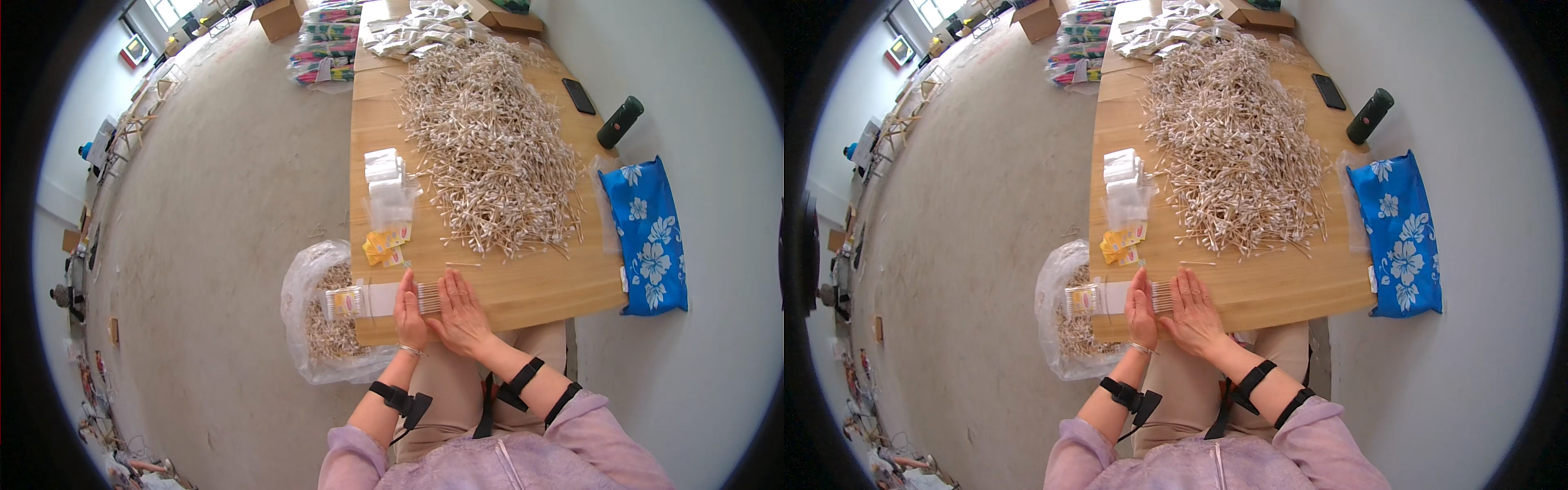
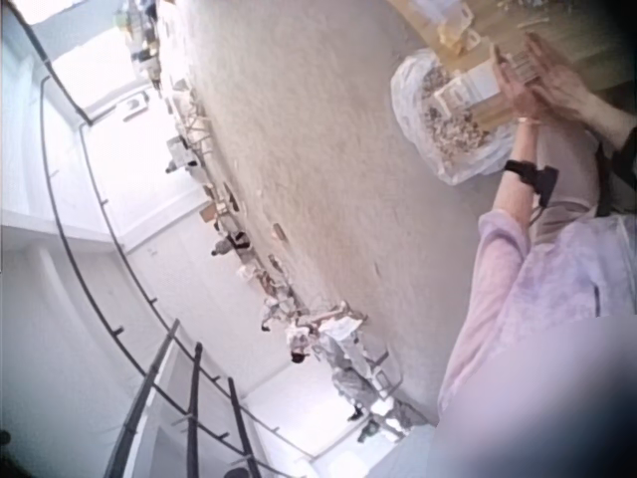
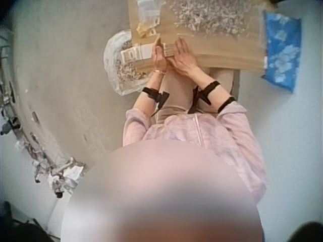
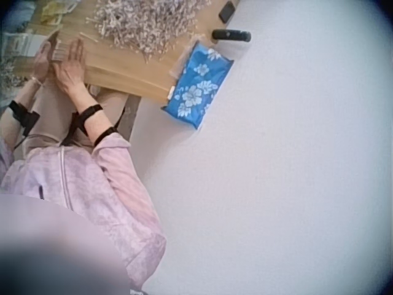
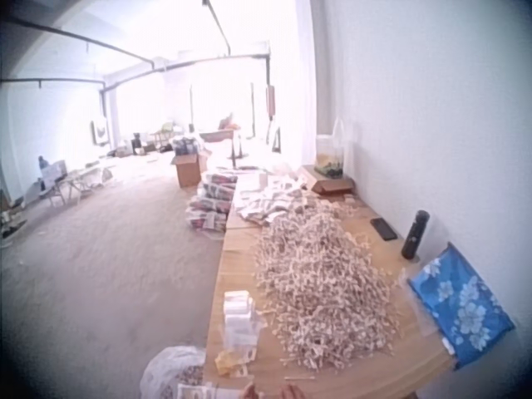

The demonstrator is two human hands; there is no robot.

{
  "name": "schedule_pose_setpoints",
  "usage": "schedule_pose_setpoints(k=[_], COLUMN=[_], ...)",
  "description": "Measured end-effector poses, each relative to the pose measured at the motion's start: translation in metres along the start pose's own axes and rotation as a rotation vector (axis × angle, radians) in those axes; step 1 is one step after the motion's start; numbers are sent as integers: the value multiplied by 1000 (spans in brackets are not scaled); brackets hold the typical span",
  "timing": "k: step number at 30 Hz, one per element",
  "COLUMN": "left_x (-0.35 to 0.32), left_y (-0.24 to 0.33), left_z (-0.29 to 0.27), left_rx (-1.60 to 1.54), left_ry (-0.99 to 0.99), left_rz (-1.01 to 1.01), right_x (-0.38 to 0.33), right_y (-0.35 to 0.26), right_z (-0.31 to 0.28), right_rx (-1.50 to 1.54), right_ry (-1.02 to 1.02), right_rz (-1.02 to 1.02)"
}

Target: The person is counting and placing cotton swabs into small plastic bags.

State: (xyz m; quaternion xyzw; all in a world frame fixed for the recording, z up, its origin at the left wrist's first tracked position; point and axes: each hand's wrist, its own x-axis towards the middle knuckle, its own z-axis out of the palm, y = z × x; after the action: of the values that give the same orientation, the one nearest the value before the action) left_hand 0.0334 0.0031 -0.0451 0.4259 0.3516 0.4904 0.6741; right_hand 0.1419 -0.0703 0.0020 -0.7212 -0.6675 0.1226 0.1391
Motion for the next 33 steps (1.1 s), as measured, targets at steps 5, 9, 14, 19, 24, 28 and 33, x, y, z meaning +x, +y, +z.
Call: schedule_pose_setpoints(k=[5, 9, 14, 19, 24, 28, 33], left_x=[2, 4, 7, 11, 11, 8, 7], left_y=[2, 3, 2, -2, 3, 6, 7], left_z=[3, 3, 4, -1, 7, 10, 7], left_rx=[1, 1, -6, -8, 24, 37, 19], left_ry=[14, 13, -14, -37, -49, -65, -56], left_rz=[2, 2, 3, 8, 14, 9, 15], right_x=[5, 8, 13, 14, 26, 28, 13], right_y=[1, 2, 9, 4, 1, 4, 7], right_z=[5, 2, 0, 10, 21, 24, 2], right_rx=[-16, 38, 53, 332, 588, 629, 315], right_ry=[19, 88, 145, 332, 443, 411, 279], right_rz=[-11, -28, -51, 16, 85, 8, 3])
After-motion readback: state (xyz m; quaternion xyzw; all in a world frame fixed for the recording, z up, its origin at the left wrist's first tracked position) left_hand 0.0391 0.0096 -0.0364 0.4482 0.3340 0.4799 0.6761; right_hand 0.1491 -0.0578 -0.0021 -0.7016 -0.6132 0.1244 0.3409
